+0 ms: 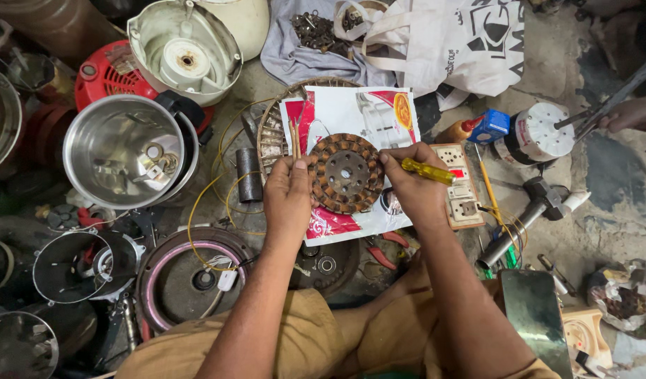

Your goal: The person uses a screwdriver to touch parts of a ceiling fan stator and manipulates wires with pliers while sitting on a floor filled with motor parts.

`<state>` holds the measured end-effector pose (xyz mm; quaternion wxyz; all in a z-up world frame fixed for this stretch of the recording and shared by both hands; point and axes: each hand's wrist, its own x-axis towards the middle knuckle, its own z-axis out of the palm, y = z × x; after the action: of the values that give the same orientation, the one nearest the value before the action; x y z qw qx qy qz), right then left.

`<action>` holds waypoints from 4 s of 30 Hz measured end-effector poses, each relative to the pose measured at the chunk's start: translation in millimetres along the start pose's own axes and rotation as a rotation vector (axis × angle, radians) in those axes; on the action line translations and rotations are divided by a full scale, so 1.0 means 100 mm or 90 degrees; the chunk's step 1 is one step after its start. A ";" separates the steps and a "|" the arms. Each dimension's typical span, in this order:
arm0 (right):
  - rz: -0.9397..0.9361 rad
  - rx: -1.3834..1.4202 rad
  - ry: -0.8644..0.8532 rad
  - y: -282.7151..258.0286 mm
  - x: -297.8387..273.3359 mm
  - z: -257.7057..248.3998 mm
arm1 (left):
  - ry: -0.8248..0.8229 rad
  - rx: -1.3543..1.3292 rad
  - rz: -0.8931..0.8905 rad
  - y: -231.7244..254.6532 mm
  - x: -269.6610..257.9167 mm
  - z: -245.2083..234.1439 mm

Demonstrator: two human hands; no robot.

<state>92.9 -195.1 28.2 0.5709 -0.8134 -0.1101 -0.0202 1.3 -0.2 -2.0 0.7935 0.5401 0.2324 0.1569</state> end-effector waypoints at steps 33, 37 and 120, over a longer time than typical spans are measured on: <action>0.017 0.046 0.005 0.05 -0.04 -0.03 | 0.010 -0.023 0.012 -0.04 0.01 0.02; -0.012 0.042 0.017 0.09 -0.05 -0.06 | -0.001 -0.033 -0.002 -0.05 0.05 -0.01; 0.041 -0.063 0.239 0.13 -1.12 -0.45 | 0.017 0.795 0.562 0.31 -1.21 -0.01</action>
<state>-9.2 -258.6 14.0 0.5409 -0.8257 0.0255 -0.1583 -100.8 -48.6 51.1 0.2018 0.9293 0.0502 0.3053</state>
